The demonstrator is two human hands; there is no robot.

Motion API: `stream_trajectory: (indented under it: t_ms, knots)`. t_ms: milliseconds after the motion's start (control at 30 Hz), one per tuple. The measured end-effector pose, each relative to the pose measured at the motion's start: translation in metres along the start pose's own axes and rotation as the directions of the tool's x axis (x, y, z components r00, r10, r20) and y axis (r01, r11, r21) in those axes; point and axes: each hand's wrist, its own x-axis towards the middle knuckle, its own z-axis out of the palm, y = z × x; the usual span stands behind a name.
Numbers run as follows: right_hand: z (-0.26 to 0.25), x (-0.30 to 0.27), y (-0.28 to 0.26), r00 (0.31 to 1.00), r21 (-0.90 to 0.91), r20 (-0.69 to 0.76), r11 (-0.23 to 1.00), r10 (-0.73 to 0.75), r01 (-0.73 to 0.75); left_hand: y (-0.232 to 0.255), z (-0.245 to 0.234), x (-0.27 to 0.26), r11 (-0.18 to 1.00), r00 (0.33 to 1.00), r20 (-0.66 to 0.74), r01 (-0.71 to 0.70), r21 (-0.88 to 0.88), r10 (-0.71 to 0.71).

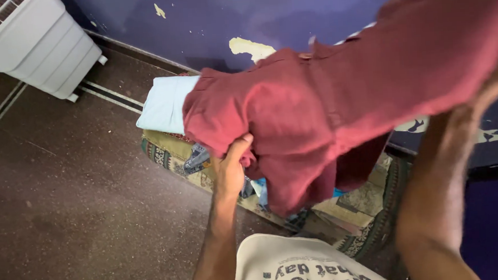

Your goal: The person folds several items of clothing by hand on a low bench. They fold a light blue shirt, a maroon shirt, a pair of jeans, and a blue hoodie, stacking each folded item on the bench.

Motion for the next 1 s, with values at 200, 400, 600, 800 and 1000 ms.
stream_trajectory:
  t_ms: [200, 400, 600, 800, 1000]
  knots:
    - [0.069, -0.044, 0.157, 0.974, -0.111, 0.112, 0.976, 0.199, -0.187, -0.063, -0.064, 0.024, 0.922, 0.937, -0.293, -0.068, 0.381, 0.190]
    - [0.043, -0.149, 0.341, 0.736, -0.569, 0.380, 0.769, 0.561, -0.293, -0.168, -0.175, 0.010, 0.854, 0.920, -0.295, 0.360, 0.376, -0.258]
    - [0.036, -0.170, 0.338, 0.845, -0.750, 0.068, 0.586, 0.530, -0.307, -0.153, -0.155, -0.028, 0.891, 0.968, -0.103, 0.252, 0.378, -0.230]
    - [0.037, -0.124, 0.334, 0.975, -0.700, 0.196, 0.711, 0.107, 0.063, -0.143, -0.114, -0.016, 0.608, 0.862, -0.052, 0.398, 0.687, -0.504]
    - [0.093, -0.102, 0.300, 0.953, -0.880, 0.244, 0.453, 0.180, 0.140, -0.197, -0.135, -0.006, 0.760, 0.785, -0.034, 0.608, 0.227, -0.618]
